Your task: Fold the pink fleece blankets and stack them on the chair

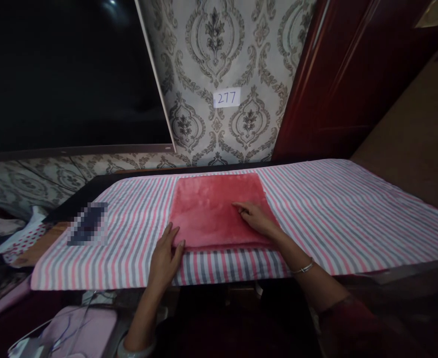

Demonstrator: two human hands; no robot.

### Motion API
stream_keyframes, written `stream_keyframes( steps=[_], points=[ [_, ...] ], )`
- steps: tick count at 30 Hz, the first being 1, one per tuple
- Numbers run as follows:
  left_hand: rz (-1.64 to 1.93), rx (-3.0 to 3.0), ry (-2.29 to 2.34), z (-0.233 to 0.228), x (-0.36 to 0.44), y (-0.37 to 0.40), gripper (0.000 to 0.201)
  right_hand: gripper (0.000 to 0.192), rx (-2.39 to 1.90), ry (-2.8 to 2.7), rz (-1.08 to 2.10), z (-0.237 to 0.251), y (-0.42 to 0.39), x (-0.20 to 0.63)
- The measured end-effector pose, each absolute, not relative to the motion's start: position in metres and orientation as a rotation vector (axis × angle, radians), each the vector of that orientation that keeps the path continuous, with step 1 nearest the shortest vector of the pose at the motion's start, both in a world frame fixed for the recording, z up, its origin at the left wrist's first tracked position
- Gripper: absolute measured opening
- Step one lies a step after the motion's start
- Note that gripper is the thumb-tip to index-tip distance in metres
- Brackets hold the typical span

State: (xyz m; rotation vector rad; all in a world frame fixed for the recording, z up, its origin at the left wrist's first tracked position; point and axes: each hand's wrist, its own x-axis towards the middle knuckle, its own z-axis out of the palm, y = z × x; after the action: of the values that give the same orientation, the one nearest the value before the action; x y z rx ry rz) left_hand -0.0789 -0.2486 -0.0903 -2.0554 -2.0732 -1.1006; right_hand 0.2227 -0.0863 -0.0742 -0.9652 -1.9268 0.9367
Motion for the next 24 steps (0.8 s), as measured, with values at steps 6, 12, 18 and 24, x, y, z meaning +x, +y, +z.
stream_keyframes(
  steps=[6,12,18,24],
  points=[
    [-1.103,-2.071,-2.063,-0.0905,-0.0786,-0.2483,0.048,0.027,-0.936,-1.929,1.050,-0.0742,-0.0856,0.2260],
    [-1.110,-2.070,-2.075,-0.0903,-0.0782,-0.2482,0.049,0.036,-0.974,-2.007,0.930,-0.0731,-0.0869,0.2233],
    [-1.103,-2.065,-2.087,-0.0898,-0.0785,-0.2493,0.045,0.033,-0.995,-1.948,0.963,-0.0736,-0.0870,0.2246],
    [-1.117,-2.065,-2.080,-0.0891,-0.0776,-0.2493,0.045,0.024,-0.936,-2.031,1.035,-0.0710,-0.0881,0.2262]
  ],
)
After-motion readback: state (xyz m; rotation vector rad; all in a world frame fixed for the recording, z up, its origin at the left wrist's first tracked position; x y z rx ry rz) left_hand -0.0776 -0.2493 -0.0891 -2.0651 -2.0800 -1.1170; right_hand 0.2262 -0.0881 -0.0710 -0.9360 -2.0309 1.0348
